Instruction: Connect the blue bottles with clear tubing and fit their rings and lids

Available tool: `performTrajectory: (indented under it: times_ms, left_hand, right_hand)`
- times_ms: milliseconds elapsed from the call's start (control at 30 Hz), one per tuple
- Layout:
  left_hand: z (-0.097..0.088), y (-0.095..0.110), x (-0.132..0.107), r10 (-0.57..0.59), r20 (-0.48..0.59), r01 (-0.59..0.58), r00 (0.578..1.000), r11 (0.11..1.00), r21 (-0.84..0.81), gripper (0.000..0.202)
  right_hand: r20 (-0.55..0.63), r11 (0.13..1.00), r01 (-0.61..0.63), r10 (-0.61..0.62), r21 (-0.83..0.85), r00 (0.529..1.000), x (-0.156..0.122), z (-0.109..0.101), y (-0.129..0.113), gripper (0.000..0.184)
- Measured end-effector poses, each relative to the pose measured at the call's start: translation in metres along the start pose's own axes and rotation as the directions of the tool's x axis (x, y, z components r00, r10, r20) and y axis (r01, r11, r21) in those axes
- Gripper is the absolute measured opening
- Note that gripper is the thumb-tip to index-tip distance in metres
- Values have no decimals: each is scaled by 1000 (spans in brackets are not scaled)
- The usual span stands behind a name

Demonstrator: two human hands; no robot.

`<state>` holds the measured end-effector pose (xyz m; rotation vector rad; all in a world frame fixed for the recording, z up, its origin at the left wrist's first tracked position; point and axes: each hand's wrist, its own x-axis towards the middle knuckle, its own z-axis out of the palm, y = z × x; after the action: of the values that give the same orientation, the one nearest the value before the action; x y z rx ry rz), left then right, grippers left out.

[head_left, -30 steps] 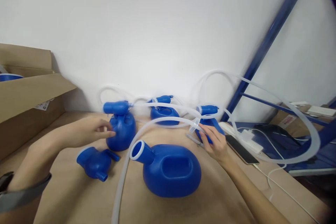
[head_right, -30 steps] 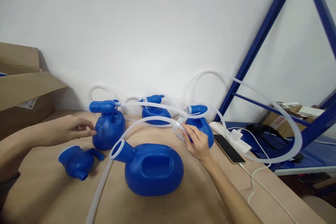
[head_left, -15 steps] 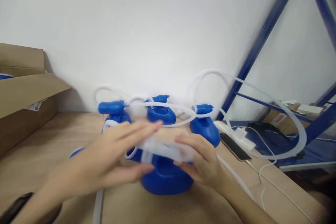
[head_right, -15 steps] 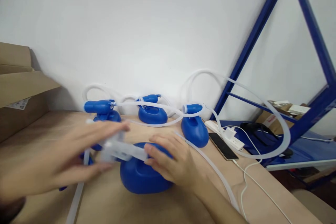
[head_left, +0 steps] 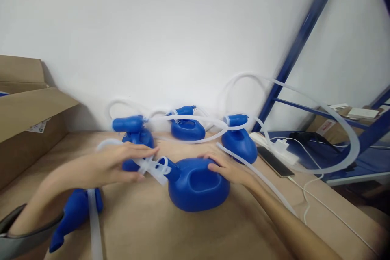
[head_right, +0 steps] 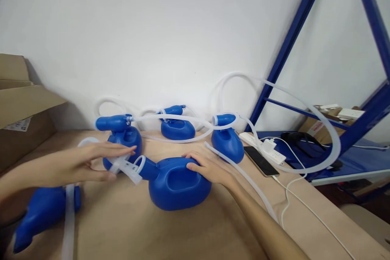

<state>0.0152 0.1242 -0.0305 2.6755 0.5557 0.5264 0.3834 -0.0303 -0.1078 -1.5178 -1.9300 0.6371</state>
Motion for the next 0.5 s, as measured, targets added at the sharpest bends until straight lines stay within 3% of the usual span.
performTrajectory:
  times_ms: [100,133,200,367,500]
  left_hand:
    - [25,16,16,53,142,-60,988,997,43,61]
    - [29,18,19,44,128,-53,991,996,69,62]
    - [27,16,21,13,86,-22,996,994,104,63]
    - [1,-4,16,-52,-5,52,999,991,126,65]
    - [7,-2,22,-73,51,63,996,984,165,67]
  right_hand:
    - [-44,1000,-2,2,2,999,0,1,3,45]
    - [-53,1000,-5,5,12,999,0,1,5,45]
    - [-55,999,-11,14,41,998,1,0,9,46]
    - [-35,996,-21,24,81,999,1,-2,12,46]
    - [-46,993,-3,8,114,999,0,-2,10,48]
